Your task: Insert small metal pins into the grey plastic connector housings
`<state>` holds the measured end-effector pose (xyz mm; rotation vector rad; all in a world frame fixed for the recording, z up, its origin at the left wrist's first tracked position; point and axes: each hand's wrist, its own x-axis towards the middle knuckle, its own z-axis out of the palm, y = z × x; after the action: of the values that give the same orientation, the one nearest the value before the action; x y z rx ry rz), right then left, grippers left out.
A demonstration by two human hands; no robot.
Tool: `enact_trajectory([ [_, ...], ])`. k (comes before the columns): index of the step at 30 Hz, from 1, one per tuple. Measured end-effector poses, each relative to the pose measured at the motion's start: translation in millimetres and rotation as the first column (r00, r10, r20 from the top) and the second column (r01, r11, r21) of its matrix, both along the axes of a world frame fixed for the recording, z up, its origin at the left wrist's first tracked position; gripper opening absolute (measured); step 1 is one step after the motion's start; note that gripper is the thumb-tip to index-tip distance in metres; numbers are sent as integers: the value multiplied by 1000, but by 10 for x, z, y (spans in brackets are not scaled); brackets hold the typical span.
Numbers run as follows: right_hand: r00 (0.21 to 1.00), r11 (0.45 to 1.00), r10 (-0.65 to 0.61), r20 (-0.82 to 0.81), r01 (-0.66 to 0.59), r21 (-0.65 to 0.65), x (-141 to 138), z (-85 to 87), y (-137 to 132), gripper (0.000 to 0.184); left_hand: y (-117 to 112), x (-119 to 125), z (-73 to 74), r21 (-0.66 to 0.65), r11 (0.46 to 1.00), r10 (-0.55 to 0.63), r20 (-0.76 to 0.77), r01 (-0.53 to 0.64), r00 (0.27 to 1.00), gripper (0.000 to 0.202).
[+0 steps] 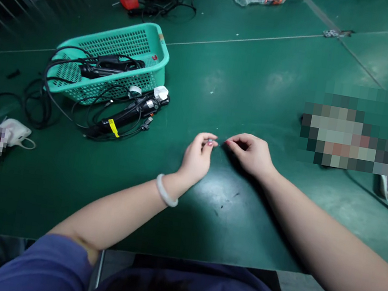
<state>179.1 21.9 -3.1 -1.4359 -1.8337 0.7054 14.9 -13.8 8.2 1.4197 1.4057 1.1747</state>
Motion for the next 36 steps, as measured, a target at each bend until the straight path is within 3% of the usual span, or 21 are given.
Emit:
enact_trajectory([
  [3, 997, 997, 72, 10, -72, -3, 12, 27, -19, 16, 157, 163, 71, -130, 990, 93, 301, -56, 949, 15],
  [5, 985, 986, 165, 45, -165, 6, 9, 48, -36, 16, 164, 144, 132, -186, 979, 157, 411, -86, 898, 14],
  [8, 958, 966, 252, 137, -257, 19, -14, 59, -56, 19, 69, 32, 183, -237, 967, 202, 470, -98, 859, 12],
  [13, 938, 960, 263, 223, -278, 34, -49, 44, -75, 12, -69, -59, 141, -319, 946, 234, 545, -59, 805, 10],
  [21, 929, 948, 221, 298, -276, 155, -178, 75, -125, 19, -5, -87, 28, -281, 959, 189, 574, -25, 796, 11],
  [25, 903, 938, 262, 341, -321, 129, -243, 38, -106, 15, -10, -98, 13, -290, 957, 173, 545, -9, 821, 20],
  [28, 921, 949, 260, 289, -299, 99, -247, 69, -111, 16, -25, -101, 17, -275, 961, 143, 506, 2, 851, 28],
  [36, 992, 985, 107, 58, -114, 128, -240, 190, -199, 12, -57, -103, 33, -263, 961, 46, 438, 80, 898, 44],
])
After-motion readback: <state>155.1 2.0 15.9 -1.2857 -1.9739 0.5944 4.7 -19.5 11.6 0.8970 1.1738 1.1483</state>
